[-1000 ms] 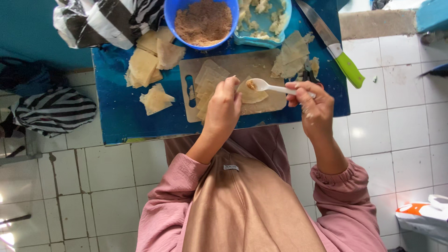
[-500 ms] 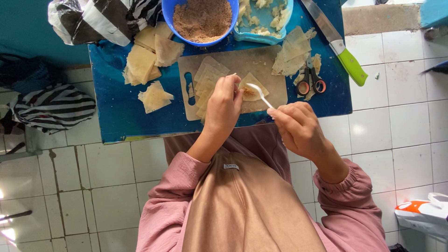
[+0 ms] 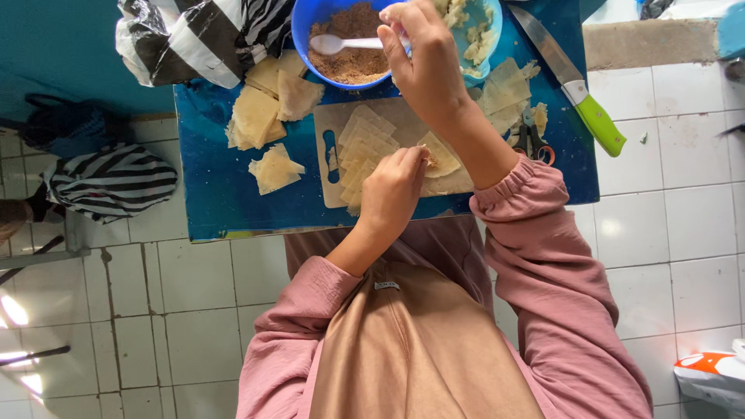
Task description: The person sits at a low table and makes filled pastry pieces. They place a thin square wrapper on the cutting board, spoon brown filling from a blue bowl onto it with a plastic spoon, fold the wrapper over the filling, and set the folded piece aside, repeating the cycle with new wrappers.
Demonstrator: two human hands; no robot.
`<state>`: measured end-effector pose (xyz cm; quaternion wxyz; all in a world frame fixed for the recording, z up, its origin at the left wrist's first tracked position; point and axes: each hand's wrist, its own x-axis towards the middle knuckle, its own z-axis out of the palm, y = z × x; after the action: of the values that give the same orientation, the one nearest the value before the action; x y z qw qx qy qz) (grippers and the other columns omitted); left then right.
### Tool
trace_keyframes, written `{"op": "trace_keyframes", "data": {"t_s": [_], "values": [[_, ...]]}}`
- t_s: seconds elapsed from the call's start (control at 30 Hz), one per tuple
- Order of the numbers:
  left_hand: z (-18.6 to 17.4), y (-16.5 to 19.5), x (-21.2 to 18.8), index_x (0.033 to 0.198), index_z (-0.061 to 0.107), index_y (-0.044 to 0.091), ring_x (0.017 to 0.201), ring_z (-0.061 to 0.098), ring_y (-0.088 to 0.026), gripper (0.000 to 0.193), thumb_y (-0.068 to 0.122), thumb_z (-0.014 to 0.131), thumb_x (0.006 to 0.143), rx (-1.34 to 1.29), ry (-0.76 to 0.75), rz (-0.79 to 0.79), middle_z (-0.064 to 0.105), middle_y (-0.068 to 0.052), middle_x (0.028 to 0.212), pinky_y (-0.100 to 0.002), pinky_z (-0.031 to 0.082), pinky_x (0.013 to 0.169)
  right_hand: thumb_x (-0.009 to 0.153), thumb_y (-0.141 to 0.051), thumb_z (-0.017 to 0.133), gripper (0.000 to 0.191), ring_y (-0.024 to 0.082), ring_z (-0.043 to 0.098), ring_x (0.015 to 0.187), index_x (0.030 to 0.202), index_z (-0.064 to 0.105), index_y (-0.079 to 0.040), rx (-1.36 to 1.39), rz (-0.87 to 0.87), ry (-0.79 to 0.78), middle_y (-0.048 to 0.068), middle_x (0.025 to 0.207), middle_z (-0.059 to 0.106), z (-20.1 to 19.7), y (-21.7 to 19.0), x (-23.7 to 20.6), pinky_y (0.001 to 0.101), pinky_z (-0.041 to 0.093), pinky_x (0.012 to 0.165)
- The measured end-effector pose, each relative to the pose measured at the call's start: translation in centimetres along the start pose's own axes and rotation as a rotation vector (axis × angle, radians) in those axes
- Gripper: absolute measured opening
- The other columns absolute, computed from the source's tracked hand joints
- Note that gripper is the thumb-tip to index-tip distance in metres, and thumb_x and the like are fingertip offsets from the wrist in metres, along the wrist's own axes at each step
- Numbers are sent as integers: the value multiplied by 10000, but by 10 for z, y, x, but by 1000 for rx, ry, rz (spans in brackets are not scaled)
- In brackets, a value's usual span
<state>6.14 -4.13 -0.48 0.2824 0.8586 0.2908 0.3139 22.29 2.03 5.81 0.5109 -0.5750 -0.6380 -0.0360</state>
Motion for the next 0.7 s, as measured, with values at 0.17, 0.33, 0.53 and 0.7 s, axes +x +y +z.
{"op": "trace_keyframes", "data": {"t_s": [0.17, 0.33, 0.53, 0.7], "values": [[-1, -5, 3, 1122, 602, 65, 913, 679, -334, 202, 77, 680, 936, -133, -14, -19, 643, -121, 1071, -406, 560, 748, 1063, -32, 692, 77, 355, 612, 1009, 1095, 623, -28, -347, 197, -39, 128, 1049, 613, -58, -27, -64, 453, 480, 907], [-7, -9, 6, 1053, 638, 60, 844, 680, -347, 159, 73, 727, 921, -199, -73, -61, 617, -137, 1058, -415, 553, 715, 878, -167, 761, 180, 362, 616, 922, 942, 635, -55, -454, 411, -376, 128, 944, 639, -84, -51, -127, 474, 437, 787], [-11, -10, 7, 986, 672, 58, 815, 683, -331, 91, 104, 732, 936, -149, -122, -60, 615, -127, 1026, -411, 556, 710, 935, -90, 714, 105, 250, 639, 861, 951, 618, -50, -199, 609, -231, 84, 897, 661, -68, -46, -143, 385, 481, 769], [-12, -7, 12, 975, 666, 74, 837, 688, -327, 99, 128, 735, 929, -131, -134, -65, 623, -112, 1017, -415, 557, 720, 1013, 43, 565, 114, 76, 716, 946, 1100, 535, -26, 392, 774, -14, 57, 986, 695, -59, -36, -145, 228, 557, 828]]}}
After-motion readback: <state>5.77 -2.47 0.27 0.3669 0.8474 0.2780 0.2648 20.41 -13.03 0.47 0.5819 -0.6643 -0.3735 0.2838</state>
